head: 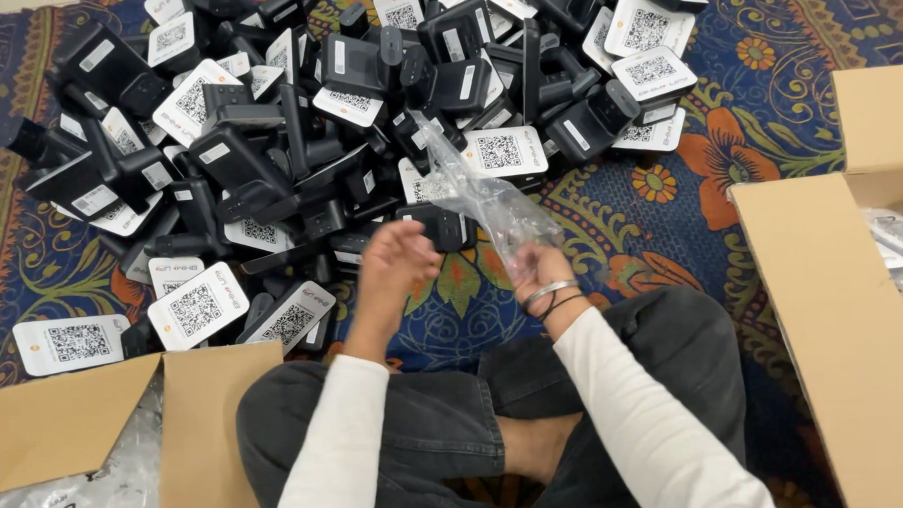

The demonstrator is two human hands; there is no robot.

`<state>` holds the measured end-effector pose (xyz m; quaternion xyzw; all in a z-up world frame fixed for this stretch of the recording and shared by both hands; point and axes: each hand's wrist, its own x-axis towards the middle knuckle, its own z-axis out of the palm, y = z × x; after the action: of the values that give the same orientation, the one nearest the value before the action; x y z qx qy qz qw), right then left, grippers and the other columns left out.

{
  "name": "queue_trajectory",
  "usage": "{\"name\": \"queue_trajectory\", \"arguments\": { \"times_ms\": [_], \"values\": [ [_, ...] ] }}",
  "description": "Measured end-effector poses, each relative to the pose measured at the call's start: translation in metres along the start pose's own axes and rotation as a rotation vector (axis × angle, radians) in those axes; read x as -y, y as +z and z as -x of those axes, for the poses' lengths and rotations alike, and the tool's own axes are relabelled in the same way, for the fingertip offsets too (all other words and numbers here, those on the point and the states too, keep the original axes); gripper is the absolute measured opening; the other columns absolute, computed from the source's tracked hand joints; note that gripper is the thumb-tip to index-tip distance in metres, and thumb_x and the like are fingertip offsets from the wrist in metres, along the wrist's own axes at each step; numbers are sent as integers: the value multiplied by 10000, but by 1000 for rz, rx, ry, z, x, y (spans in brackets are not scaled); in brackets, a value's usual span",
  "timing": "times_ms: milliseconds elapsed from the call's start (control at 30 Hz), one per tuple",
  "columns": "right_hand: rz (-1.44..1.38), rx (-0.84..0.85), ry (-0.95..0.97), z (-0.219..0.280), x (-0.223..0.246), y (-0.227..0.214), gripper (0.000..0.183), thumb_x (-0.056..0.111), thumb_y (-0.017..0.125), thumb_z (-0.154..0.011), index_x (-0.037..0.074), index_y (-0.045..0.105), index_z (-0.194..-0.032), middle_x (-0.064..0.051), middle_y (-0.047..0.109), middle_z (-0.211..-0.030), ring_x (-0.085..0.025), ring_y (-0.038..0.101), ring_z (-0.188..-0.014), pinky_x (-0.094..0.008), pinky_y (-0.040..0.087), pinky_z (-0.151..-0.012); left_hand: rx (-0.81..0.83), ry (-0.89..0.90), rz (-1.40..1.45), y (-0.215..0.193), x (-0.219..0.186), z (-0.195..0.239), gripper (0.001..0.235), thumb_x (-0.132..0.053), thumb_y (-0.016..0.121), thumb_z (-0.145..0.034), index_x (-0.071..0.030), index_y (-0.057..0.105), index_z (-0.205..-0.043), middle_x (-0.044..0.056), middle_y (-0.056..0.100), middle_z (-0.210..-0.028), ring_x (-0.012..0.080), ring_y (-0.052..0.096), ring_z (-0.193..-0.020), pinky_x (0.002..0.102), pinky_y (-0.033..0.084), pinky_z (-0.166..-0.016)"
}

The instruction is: The person packages small electronic devices with QR codes into plastic bags and places them in a cardboard box.

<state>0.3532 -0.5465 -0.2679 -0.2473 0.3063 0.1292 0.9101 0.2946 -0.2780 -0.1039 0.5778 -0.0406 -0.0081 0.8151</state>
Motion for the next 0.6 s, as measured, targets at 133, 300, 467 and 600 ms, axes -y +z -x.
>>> {"name": "queue_trajectory", "arguments": {
  "times_ms": [133,300,467,600],
  "values": [
    [67,19,62,32,-32,9,176,139,571,-1019,26,631,-1140,-66,688,-914,-171,672,-788,-304,611,-637,17,333,-784,77,-5,31,768,-261,900,-715,52,538,-1315,152,656,-1134,282,692,-969,382,558,-803],
    [987,-56,-652,108,-44,60,619,350,769,-798,-19,564,-1251,-111,679,-965,-229,668,-849,-347,568,-724,-144,343,-1093,82,-11,27,244,-118,682,-899,-120,723,-1140,101,694,-1036,322,694,-927,435,562,-816],
    [1515,-108,-1505,163,-7,104,559,220,793,-760,-19,618,-1235,-145,708,-997,-307,689,-893,-379,564,-774,-102,570,-1392,95,-31,35,212,-161,726,-752,-116,661,-949,100,628,-900,349,673,-867,479,538,-749],
    [1389,-34,-1200,154,14,104,180,170,738,-900,50,730,-1034,-102,757,-862,-234,752,-719,-345,584,-659,-227,292,-1436,68,-13,21,115,-141,729,-843,-126,633,-904,97,631,-951,344,666,-804,470,541,-682]
  ]
}}
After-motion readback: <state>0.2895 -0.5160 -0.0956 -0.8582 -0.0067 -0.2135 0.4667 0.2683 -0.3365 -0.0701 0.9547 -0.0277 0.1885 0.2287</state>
